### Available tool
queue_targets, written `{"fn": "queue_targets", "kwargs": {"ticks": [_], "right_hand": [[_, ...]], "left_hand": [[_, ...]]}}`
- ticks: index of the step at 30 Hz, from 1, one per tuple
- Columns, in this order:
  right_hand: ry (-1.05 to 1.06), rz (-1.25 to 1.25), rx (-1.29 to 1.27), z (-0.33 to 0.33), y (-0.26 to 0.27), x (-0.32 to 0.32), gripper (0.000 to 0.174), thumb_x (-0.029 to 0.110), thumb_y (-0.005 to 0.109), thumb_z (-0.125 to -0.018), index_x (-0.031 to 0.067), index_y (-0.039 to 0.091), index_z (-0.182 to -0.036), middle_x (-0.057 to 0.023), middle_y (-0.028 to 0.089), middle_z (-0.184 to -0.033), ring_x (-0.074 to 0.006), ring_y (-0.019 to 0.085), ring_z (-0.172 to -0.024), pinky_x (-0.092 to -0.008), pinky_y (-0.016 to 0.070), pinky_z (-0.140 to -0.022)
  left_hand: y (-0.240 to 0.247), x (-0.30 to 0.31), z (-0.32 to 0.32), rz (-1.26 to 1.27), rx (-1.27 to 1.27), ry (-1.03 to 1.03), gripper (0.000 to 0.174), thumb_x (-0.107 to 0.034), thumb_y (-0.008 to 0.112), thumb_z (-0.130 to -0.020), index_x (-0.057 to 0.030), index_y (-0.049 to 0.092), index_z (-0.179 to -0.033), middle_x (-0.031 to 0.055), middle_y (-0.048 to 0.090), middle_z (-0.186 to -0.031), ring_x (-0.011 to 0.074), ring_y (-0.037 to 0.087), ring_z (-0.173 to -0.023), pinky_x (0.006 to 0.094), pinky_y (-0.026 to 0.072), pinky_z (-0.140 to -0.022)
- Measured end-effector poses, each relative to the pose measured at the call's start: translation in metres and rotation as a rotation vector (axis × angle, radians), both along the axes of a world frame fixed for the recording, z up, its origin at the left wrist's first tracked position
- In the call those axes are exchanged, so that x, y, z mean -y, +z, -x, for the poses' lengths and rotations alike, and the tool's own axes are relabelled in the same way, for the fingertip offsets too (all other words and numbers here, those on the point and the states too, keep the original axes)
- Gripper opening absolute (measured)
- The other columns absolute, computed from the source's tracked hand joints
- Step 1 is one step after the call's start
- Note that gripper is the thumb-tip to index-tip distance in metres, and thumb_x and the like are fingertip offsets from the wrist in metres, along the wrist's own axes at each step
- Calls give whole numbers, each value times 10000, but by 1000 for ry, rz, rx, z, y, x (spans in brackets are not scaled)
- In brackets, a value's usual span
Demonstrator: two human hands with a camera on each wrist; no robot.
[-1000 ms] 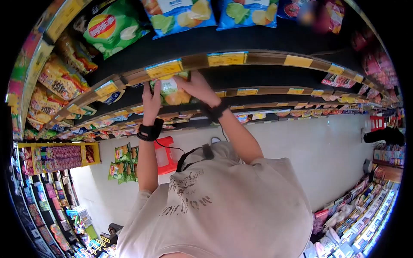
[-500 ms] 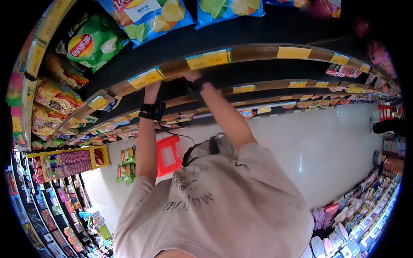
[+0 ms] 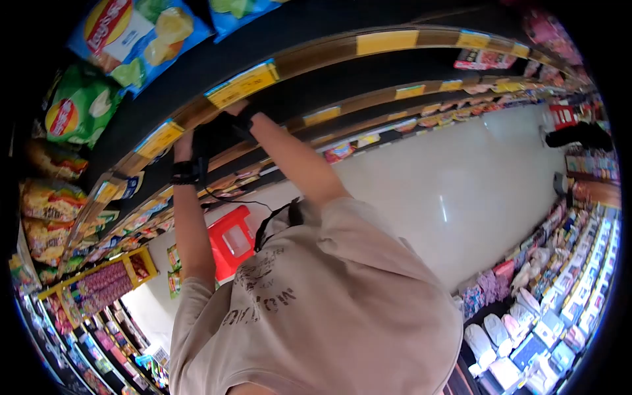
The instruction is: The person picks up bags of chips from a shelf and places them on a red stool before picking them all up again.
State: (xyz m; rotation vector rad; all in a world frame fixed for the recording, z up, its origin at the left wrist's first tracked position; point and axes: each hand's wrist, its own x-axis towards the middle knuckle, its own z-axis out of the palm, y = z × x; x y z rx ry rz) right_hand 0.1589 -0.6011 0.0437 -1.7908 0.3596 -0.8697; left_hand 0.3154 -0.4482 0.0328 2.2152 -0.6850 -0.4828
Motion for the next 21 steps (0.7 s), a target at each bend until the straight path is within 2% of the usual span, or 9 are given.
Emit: {"fn": "queue_targets", "kwargs": {"ticks": [3,5,7,10,12,14,16,17,21], "right_hand": [[-15,-86,1,20,4,4,571,377,520,-958,110,347,-1432,-121,311,-1497,-294,339,-1340,-409,258,-1110],[-1,-38,5,21,-6,2,598,392,542,-945,108,345,-1432,-121,308,-1499,-291,336,-1343,-409,260,-1112],[50,-56,-23,11,-4,-8,610,395,567,-930,104,356,-1423,-126,324,-1487,-290,345,-1337,-409,269,-1110],[94,-55,-109,13,0,-23,497,324,561,-931,79,426,-1342,-138,417,-1366,-283,424,-1225,-403,337,-1035],[-30,59,-135,29,3,-21,391,258,540,-940,58,483,-1271,-146,493,-1258,-276,491,-1121,-397,398,-963],[-137,-25,-48,38,19,-34,296,192,519,-949,36,540,-1199,-153,568,-1150,-268,559,-1017,-391,459,-890],[-105,-464,299,38,53,-68,253,98,570,-914,21,559,-1155,-137,600,-1086,-221,587,-950,-341,474,-837],[-165,-204,194,53,86,-88,244,36,585,-895,13,565,-1137,-122,610,-1065,-192,592,-925,-308,475,-822],[5,-92,13,78,74,-130,203,-38,553,-901,19,564,-1095,-91,611,-1000,-148,573,-905,-264,466,-814]], "left_hand": [[-27,-4,-15,185,-21,-52,653,-351,645,-898,-27,386,-1403,154,416,-1424,262,410,-1285,359,312,-1087],[3,-5,13,227,-31,-106,593,-332,631,-909,-29,417,-1372,146,455,-1378,266,434,-1256,363,335,-1065],[15,-6,27,134,355,-183,435,-263,603,-929,-44,482,-1286,140,521,-1261,278,496,-1162,377,397,-991],[48,-23,80,509,224,-133,382,-152,646,-890,-23,519,-1226,128,585,-1186,253,565,-1079,372,444,-928],[82,-43,117,489,91,74,554,-155,733,-783,15,484,-1248,195,553,-1219,301,539,-1126,398,421,-966],[84,-73,145,513,327,178,664,-136,726,-754,9,420,-1325,235,450,-1339,358,433,-1251,415,360,-1040],[83,-113,167,489,328,202,691,-137,716,-755,-4,397,-1353,240,416,-1369,383,398,-1283,415,337,-1066],[83,-132,177,466,307,218,694,-144,716,-756,-15,396,-1358,242,416,-1367,393,397,-1282,414,334,-1070],[78,-214,210,323,228,377,599,-137,674,-819,-12,424,-1350,207,467,-1348,331,438,-1276,379,346,-1061]]}}
